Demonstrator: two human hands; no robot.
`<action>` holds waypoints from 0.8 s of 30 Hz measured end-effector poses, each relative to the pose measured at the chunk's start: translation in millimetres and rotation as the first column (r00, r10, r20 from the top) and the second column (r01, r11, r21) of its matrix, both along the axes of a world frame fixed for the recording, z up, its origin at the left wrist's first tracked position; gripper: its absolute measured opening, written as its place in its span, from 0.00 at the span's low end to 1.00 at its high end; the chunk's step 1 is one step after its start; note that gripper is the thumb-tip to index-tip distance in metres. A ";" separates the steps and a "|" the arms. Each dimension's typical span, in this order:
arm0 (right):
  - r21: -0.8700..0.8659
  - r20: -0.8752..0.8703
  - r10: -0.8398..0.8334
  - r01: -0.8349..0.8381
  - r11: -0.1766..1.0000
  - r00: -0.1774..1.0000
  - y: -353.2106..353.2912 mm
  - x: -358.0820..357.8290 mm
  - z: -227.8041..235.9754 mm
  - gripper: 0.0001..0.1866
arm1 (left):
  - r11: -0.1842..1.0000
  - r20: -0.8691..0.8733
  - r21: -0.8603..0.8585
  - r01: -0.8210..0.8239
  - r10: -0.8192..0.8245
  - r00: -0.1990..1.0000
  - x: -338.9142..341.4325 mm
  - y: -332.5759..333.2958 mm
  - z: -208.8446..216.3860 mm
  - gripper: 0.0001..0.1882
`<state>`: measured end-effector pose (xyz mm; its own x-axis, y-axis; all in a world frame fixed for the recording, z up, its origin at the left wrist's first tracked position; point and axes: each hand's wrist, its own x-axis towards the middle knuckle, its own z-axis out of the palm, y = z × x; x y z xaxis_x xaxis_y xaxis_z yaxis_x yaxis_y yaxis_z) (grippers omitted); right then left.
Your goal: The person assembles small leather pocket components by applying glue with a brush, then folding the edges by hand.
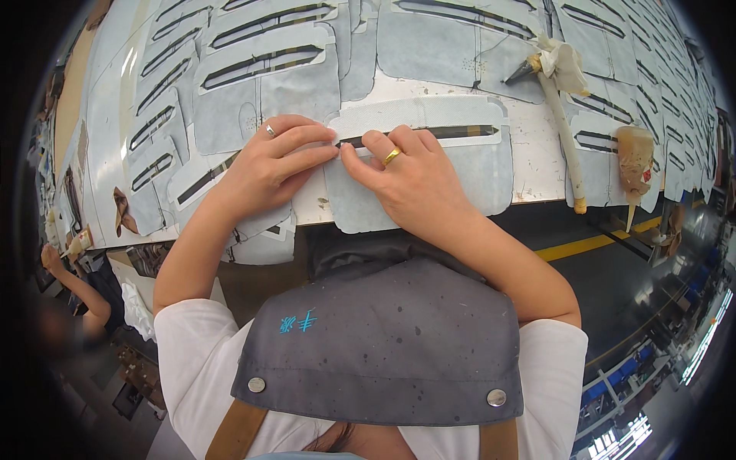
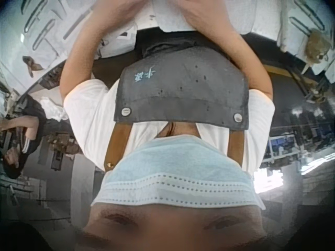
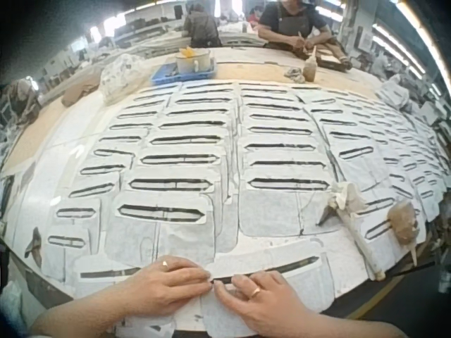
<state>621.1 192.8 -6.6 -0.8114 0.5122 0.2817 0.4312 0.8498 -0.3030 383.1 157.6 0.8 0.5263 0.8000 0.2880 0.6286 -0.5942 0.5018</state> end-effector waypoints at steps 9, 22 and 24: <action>-0.050 -0.040 0.024 -0.026 0.998 0.999 2.1 3.3 -0.4 0.20 | 1.000 0.049 -0.012 -0.013 0.013 0.999 -0.4 -0.8 -3.4 0.17; -0.245 -0.294 -0.061 -0.014 0.970 0.954 5.9 8.4 -1.2 0.18 | 0.937 0.266 -0.334 -0.100 0.195 0.944 0.3 -8.2 3.2 0.14; -0.251 -0.313 -0.067 -0.014 0.968 0.947 5.5 9.9 0.4 0.17 | 0.959 0.167 -0.213 -0.185 0.222 0.961 6.5 -10.0 3.7 0.14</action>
